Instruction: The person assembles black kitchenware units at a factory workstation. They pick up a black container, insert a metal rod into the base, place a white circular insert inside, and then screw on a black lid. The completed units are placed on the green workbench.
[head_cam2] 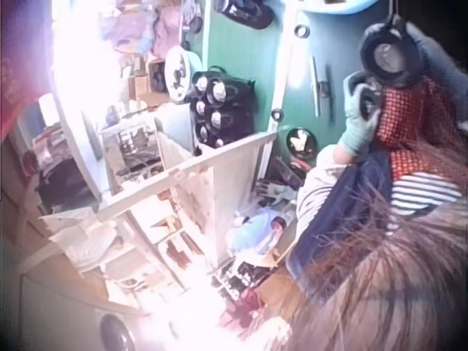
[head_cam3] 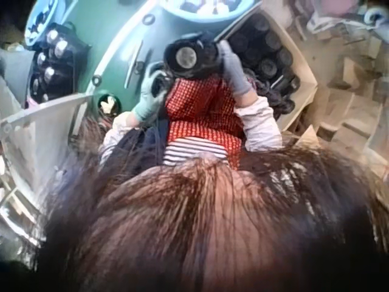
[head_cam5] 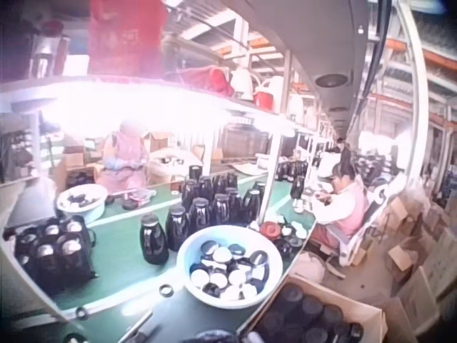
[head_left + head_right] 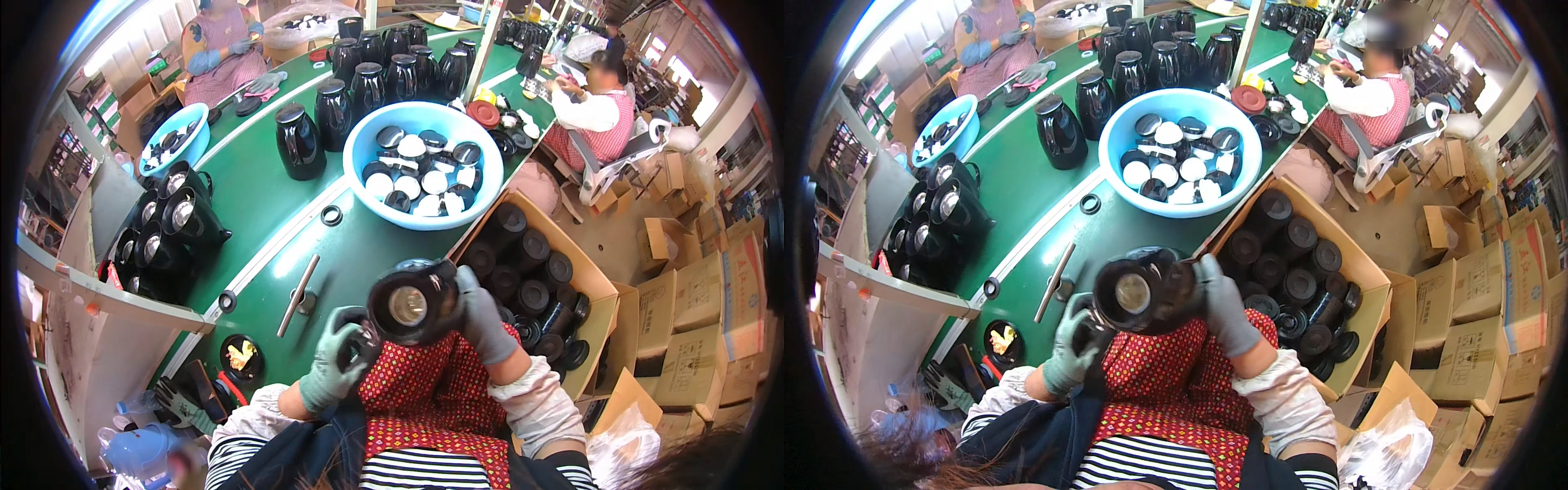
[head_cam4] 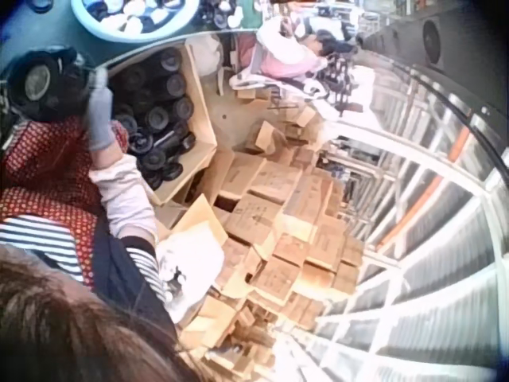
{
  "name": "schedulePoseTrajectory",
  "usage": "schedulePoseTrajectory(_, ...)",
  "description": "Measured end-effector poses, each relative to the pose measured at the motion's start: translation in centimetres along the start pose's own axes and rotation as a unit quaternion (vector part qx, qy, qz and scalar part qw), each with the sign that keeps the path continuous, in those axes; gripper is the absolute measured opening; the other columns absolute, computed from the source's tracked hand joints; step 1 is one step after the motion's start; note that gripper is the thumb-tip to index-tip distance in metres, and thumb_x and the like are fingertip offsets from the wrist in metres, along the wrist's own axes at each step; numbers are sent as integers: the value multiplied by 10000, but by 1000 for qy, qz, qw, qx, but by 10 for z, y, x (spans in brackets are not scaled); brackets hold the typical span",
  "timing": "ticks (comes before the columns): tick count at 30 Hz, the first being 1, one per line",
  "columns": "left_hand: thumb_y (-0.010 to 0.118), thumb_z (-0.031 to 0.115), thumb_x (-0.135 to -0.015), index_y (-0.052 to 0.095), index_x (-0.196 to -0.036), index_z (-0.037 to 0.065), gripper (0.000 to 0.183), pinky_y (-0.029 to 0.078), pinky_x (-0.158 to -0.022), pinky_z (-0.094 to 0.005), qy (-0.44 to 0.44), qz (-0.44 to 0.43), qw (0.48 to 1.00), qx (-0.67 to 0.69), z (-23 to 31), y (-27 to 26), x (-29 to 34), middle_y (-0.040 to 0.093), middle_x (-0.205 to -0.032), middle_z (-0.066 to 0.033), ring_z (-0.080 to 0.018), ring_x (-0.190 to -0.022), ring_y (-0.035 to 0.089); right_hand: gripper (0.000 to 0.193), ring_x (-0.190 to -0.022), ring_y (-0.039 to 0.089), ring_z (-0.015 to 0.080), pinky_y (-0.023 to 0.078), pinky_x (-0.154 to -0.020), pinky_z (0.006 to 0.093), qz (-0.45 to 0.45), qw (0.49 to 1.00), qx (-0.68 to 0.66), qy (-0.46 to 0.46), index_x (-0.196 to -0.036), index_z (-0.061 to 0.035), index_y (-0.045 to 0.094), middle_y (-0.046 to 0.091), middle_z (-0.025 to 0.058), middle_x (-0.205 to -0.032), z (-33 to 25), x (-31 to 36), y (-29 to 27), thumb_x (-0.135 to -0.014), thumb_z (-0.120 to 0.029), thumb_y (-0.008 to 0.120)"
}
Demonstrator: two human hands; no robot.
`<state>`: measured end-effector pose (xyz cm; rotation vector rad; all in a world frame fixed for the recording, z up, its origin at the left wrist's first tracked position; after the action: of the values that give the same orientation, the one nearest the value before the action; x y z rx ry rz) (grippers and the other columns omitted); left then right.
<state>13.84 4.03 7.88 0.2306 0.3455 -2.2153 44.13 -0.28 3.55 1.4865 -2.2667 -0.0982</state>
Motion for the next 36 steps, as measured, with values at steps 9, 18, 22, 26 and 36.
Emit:
schedulePoseTrajectory(9,715,101,-981,736,-1232,20,265,558,-964,-401,-103,167,978,-69,-63,-51,-14,640,-1286,-159,-293,-1097,700,724,-1413,533,431,442,-1200,486,38,615,704,-353,-1544,-231,586,508,212,-1567,-83,-158,15,-854,-47,704)
schedulePoseTrajectory(18,827,81,-833,671,-1246,21,445,556,-995,-445,-56,146,957,-243,-70,-56,-12,602,-1417,-208,-370,-1162,692,696,-1376,606,398,500,-1159,434,-96,561,822,-4,-1455,-135,664,619,228,-1482,-82,-256,-14,-783,-183,840)
schedulePoseTrajectory(22,912,57,-714,571,-1328,38,703,567,-982,-424,-102,216,960,-148,-70,-49,-1,505,-1505,-214,-316,-1210,652,601,-1130,708,398,565,-997,467,14,641,754,-142,-1223,-39,604,714,231,-1178,-100,-231,-10,-754,-266,904)
schedulePoseTrajectory(26,927,179,-747,541,-1462,29,826,530,-1045,-452,-79,170,967,-172,-73,-47,-3,561,-1461,-211,-372,-1301,602,614,-905,680,259,573,-850,403,43,831,515,-206,-1100,-14,511,664,142,-993,-133,-134,22,-760,-279,949)
schedulePoseTrajectory(36,901,211,-820,672,-1403,43,648,597,-988,-487,58,3,966,-253,-11,-24,-46,656,-1369,-210,-420,-1184,697,911,-1075,595,359,479,-947,482,-77,722,538,-428,-1671,-74,396,588,171,-1245,-54,27,63,-985,-583,713)
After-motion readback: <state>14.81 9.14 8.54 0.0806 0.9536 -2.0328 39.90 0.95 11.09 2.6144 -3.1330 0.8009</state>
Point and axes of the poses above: each hand's wrist, its own x-axis away from the middle knuckle, its own y-axis out of the palm, z = x × y, the point moved 1 cm from there along -x, towards the middle knuckle
